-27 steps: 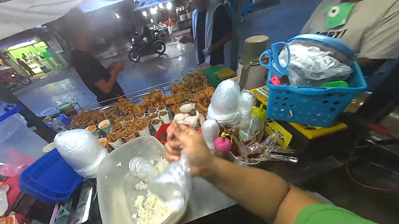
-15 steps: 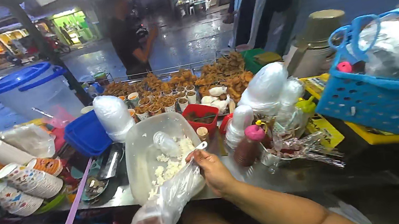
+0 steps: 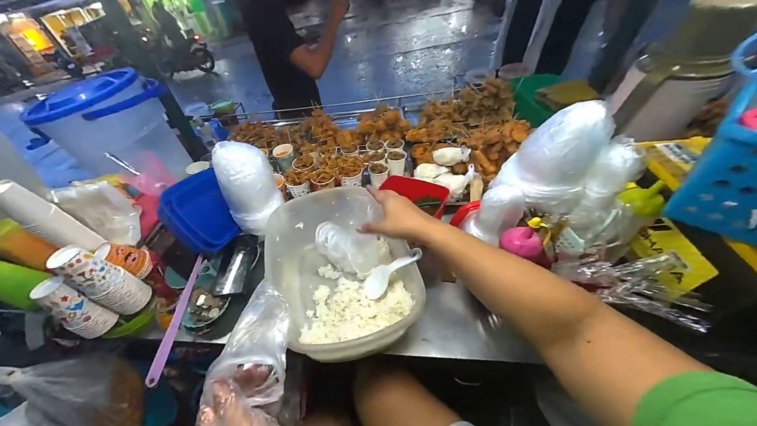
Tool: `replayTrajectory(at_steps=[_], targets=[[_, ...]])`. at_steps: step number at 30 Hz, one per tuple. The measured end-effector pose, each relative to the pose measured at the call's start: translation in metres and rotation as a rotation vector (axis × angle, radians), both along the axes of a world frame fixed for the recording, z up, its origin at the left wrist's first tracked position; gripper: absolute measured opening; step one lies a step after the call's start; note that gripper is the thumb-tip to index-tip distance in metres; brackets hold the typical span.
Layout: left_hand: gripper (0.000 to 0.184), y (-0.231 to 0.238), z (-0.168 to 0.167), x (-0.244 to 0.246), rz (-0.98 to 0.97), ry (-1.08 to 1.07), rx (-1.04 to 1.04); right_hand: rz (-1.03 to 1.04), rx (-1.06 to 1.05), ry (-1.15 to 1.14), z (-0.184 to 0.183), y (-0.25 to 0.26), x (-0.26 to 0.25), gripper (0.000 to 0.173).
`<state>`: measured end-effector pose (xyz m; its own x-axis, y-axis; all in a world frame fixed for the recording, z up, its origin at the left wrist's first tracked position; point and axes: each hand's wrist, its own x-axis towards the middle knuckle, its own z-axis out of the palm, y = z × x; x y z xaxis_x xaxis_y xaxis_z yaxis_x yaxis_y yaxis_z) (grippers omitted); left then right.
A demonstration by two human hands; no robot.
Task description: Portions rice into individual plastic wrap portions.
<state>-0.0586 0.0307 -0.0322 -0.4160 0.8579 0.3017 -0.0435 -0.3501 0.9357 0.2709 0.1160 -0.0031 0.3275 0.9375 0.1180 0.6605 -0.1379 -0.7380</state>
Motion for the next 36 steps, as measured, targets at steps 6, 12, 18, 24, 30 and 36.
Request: replayTrajectory(at_steps=[6, 12, 18, 24, 30, 36], targets=[[0.029, -0.010, 0.002, 0.037, -0.234, 0.102, -0.216, 0.549, 0.131, 0.076, 0.006, -0.085, -0.102, 0.072], [0.027, -0.014, 0.002, 0.053, -0.617, -0.240, -0.232, 0.271, 0.412, 0.153, -0.029, -0.096, -0.107, 0.018], [0.015, 0.036, 0.023, 0.024, -0.520, 0.526, 0.206, 0.408, 0.457, -0.074, -0.001, -0.088, -0.102, 0.016], [0.020, 0.075, 0.051, 0.002, -0.200, 1.095, 0.179, 0.383, -0.081, -0.638, -0.002, -0.061, -0.068, 0.045], [0.031, 0.093, 0.034, 0.008, -0.365, 0.982, 0.020, 0.407, -0.563, -0.786, -0.008, -0.046, -0.054, 0.016], [0.039, 0.124, 0.005, 0.034, -0.441, 0.959, -0.164, 0.427, -0.838, -0.795, 0.001, -0.029, -0.066, 0.037]])
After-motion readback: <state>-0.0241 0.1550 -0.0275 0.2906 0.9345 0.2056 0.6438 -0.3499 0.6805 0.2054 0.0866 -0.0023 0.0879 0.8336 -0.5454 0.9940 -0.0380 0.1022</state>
